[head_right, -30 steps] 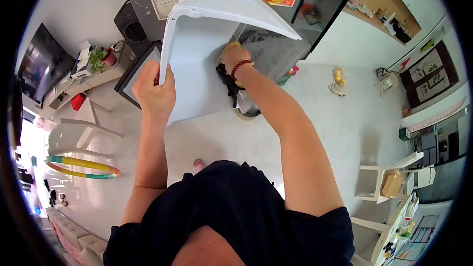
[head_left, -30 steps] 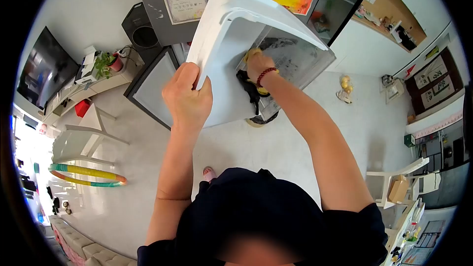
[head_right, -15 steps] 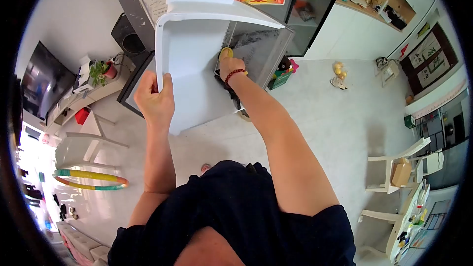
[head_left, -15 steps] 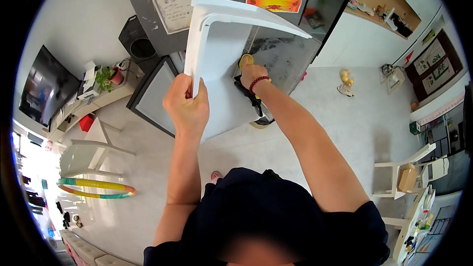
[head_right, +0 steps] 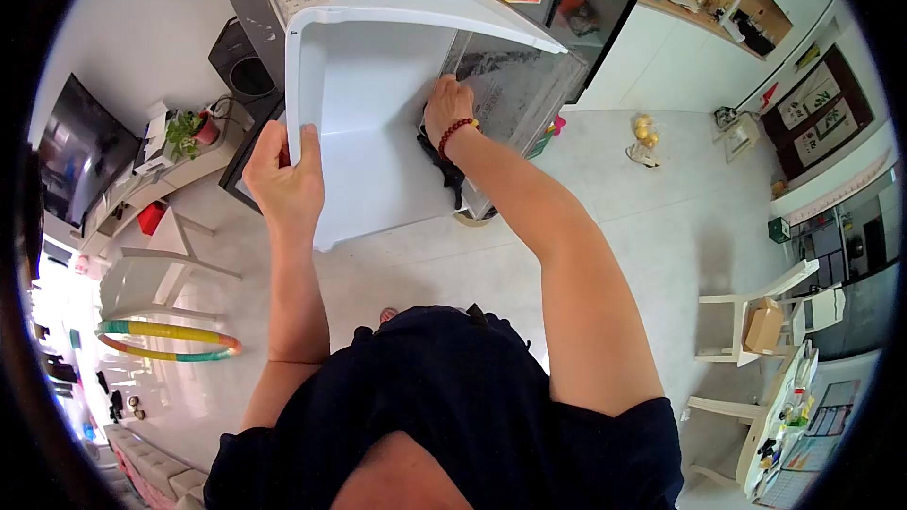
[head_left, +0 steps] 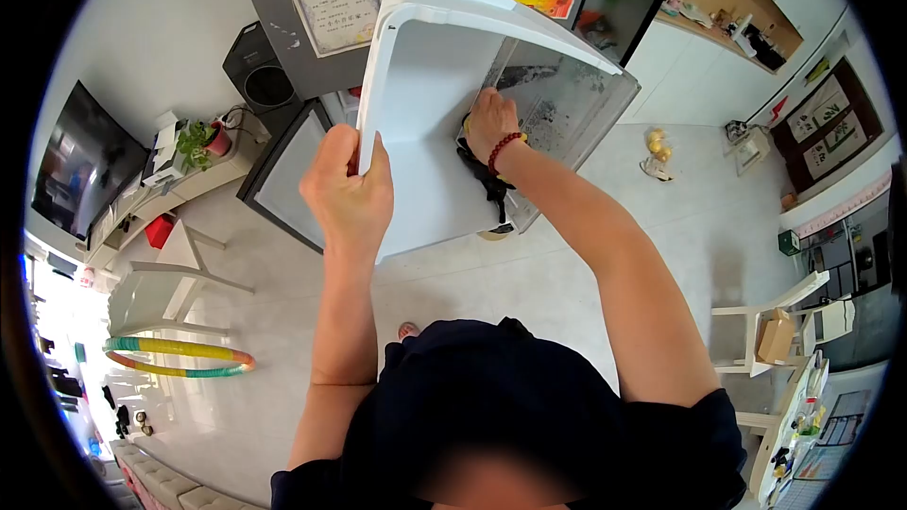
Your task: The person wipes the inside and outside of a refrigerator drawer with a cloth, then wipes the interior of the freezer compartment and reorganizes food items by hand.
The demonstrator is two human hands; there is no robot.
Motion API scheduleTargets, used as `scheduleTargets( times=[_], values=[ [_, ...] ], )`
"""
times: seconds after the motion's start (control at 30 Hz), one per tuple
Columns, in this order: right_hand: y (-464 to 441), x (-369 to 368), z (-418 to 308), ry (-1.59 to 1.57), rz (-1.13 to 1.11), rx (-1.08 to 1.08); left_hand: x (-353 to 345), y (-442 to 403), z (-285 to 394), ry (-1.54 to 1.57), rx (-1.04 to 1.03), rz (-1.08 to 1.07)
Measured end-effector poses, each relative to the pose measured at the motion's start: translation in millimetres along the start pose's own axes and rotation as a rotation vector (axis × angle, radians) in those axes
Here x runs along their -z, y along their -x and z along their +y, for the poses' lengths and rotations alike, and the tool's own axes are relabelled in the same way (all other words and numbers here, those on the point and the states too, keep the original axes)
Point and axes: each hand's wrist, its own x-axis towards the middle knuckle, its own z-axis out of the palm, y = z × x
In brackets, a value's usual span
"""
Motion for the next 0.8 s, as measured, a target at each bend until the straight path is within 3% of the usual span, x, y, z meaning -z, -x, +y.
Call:
scheduleTargets(
  times=[0.2,0.5,0.6,0.8],
  values=[
    [8,11,4,0.047,-0.034,-0.02,2,3,0,0.007,-0.015,0.007],
    [6,27,9,0.133,-0.296,0.164,2,10,4,0.053,-0.034,0.024],
    [12,15,7,0.09,-0.027,0.037,3,7,3,0.024,-0.044,0.013],
    [8,24,13,0.11,-0.059,0.019,3,10,-1,0.025,0.004,0.017]
  ],
)
